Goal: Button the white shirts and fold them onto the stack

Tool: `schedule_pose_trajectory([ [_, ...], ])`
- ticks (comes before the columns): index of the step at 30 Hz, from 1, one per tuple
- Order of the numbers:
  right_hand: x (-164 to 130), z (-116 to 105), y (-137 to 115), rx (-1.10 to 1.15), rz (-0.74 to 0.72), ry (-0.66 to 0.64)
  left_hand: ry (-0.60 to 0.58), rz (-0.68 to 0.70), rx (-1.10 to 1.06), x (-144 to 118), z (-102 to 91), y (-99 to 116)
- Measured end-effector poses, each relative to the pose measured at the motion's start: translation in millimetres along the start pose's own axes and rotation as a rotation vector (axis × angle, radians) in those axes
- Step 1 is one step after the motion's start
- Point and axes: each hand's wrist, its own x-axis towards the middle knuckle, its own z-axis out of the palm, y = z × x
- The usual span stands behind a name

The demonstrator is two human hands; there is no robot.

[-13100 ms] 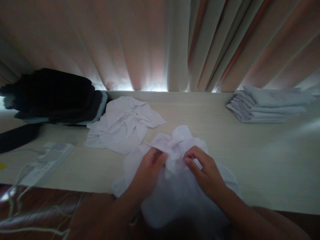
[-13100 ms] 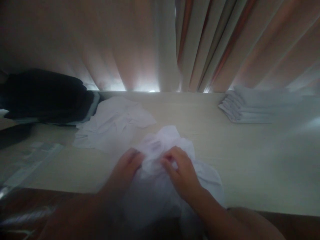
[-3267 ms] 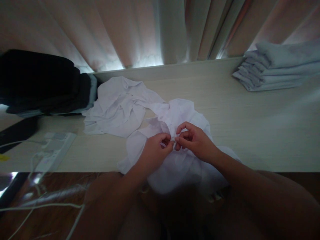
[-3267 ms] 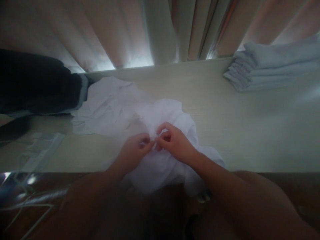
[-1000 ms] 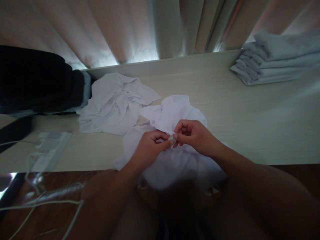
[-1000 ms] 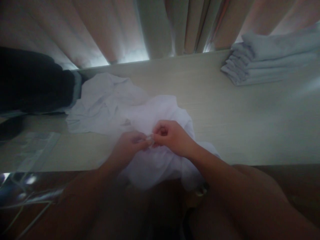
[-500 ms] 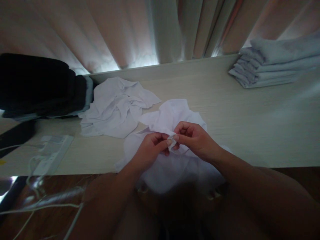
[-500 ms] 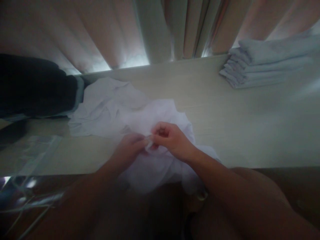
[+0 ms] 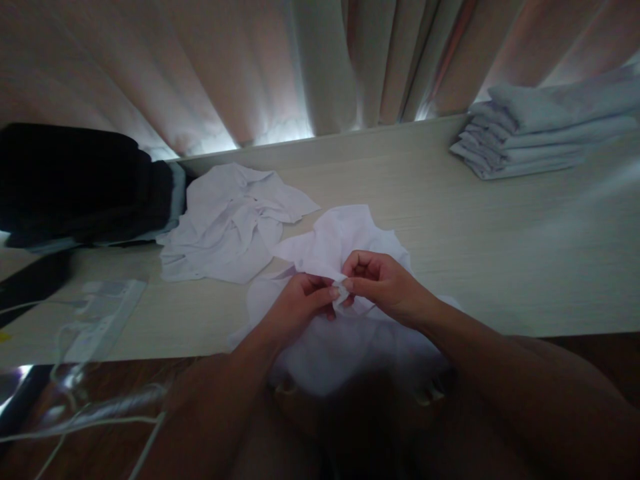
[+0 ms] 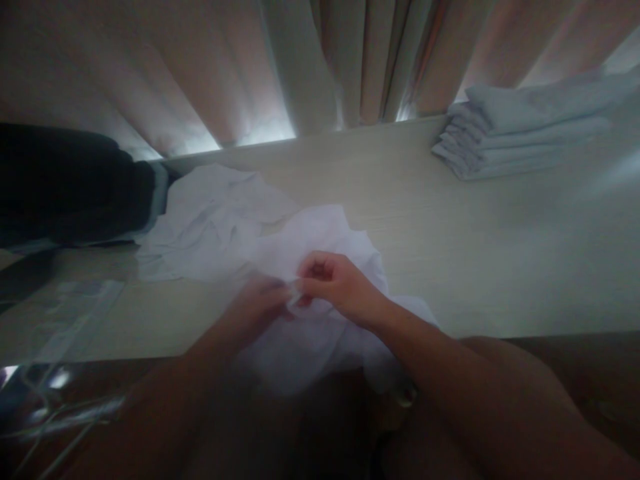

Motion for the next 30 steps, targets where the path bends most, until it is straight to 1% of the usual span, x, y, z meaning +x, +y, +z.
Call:
schedule_pose_trajectory([
  [2, 0.7, 0.1, -1.0, -0.044, 0.003, 0.028, 0.015, 0.035, 0.010, -0.2, -0.8, 2.0],
  [5, 1.4, 0.1, -2.5, -0.163, -0.037, 0.064, 0.077, 0.074, 0.003, -0.7, -1.1, 3.9],
  [8, 0.5, 1.3, -4.4, -0.264, -0.063, 0.077, 0.062, 0.085, -0.002, -0.4, 1.0, 5.2],
  [10, -0.9, 3.1, -5.6, -0.308, -0.075, 0.071, 0.066, 0.084, 0.041, -0.2, 3.7, 8.1],
  [14, -2.4, 7.1, -6.2, -0.371, -0.097, 0.076, 0.151, 0.100, 0.187, -1.9, 7.8, 18.2],
  [17, -2.2, 8.4, -6.4, -0.470, -0.114, 0.065, 0.179, 0.120, 0.239, -3.8, 7.8, 22.1],
  [19, -2.3, 8.6, -7.2, -0.540, -0.150, 0.045, 0.177, 0.121, 0.240, -4.1, 6.9, 21.6],
  [21, -3.0, 8.7, -8.1, -0.568, -0.169, 0.035, 0.157, 0.106, 0.194, -3.5, 6.1, 20.1],
  [25, -4.3, 9.1, -9.2, -0.559, -0.156, 0.042, 0.131, 0.076, 0.120, -1.1, 5.1, 17.2],
  [30, -4.0, 9.0, -7.9, -0.514, -0.191, 0.071, 0.035, 0.039, -0.241, 4.4, 5.8, 5.2],
])
